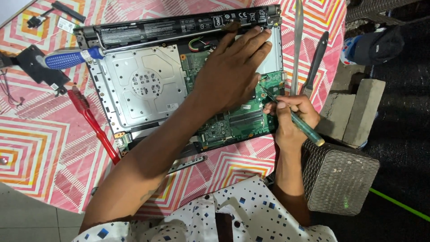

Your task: The person uses a screwdriver to remove screws from the internal components of a disassembled laptop. They detach a copper heat pipe and place it on the table, then continue to unscrew and remove other parts from the motherboard area.

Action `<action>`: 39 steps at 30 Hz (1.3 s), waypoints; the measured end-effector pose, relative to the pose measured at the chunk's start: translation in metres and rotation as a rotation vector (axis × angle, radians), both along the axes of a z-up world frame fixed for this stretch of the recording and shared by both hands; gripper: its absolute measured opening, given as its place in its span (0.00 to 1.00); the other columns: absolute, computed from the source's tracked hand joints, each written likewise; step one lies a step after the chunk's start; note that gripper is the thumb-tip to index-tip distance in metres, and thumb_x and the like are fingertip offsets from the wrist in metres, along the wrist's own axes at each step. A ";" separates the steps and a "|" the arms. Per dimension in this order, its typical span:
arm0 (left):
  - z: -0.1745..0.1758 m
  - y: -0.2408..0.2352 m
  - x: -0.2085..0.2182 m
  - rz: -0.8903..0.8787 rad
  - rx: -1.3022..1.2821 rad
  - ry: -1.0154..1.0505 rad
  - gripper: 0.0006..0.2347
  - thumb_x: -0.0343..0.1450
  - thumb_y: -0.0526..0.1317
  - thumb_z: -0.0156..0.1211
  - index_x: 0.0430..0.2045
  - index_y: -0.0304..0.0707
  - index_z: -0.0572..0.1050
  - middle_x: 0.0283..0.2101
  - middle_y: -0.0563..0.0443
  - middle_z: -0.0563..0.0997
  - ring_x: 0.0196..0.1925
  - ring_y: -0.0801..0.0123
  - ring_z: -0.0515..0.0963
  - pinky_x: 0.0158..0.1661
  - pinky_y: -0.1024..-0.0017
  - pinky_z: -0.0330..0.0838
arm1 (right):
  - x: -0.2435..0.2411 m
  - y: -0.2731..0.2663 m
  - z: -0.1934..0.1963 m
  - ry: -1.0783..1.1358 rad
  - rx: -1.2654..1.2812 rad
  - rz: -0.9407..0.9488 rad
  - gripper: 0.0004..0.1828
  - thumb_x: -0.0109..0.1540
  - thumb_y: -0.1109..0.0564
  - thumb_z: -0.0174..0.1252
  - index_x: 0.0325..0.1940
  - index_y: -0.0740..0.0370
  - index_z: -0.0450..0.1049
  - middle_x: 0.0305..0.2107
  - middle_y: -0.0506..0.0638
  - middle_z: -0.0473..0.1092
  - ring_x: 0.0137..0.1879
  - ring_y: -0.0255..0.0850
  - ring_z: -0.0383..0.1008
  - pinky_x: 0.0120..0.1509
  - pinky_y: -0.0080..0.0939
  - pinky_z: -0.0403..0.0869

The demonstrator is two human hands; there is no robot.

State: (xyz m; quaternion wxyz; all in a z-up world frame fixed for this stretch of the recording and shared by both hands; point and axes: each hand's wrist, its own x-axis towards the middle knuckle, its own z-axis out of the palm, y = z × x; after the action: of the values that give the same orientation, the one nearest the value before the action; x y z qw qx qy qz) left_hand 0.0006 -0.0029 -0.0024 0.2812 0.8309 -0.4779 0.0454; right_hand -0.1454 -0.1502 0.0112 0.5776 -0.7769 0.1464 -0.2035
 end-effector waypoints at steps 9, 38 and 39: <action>0.000 0.001 0.000 -0.016 -0.020 0.030 0.23 0.75 0.41 0.59 0.63 0.32 0.62 0.69 0.41 0.61 0.73 0.54 0.60 0.67 0.50 0.57 | 0.002 -0.003 -0.003 0.007 -0.171 0.028 0.07 0.69 0.62 0.53 0.39 0.70 0.68 0.26 0.60 0.73 0.31 0.47 0.80 0.35 0.40 0.79; -0.003 -0.001 0.000 0.010 -0.040 -0.010 0.23 0.71 0.39 0.61 0.61 0.33 0.66 0.68 0.43 0.64 0.71 0.56 0.62 0.65 0.53 0.59 | 0.028 0.002 0.007 -0.066 -0.122 0.064 0.07 0.70 0.60 0.54 0.40 0.65 0.65 0.24 0.56 0.69 0.29 0.44 0.76 0.36 0.40 0.79; -0.003 0.000 0.000 0.012 -0.038 -0.008 0.23 0.71 0.39 0.61 0.61 0.33 0.66 0.68 0.43 0.64 0.71 0.56 0.62 0.65 0.53 0.59 | 0.029 0.003 0.007 -0.064 -0.120 0.067 0.07 0.70 0.60 0.54 0.40 0.65 0.65 0.24 0.56 0.69 0.29 0.44 0.76 0.36 0.40 0.79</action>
State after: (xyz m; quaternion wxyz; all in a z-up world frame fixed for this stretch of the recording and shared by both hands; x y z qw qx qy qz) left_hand 0.0007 -0.0028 -0.0053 0.2947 0.8281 -0.4731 0.0593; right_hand -0.1166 -0.1475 0.0183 0.5410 -0.8075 0.0894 -0.2173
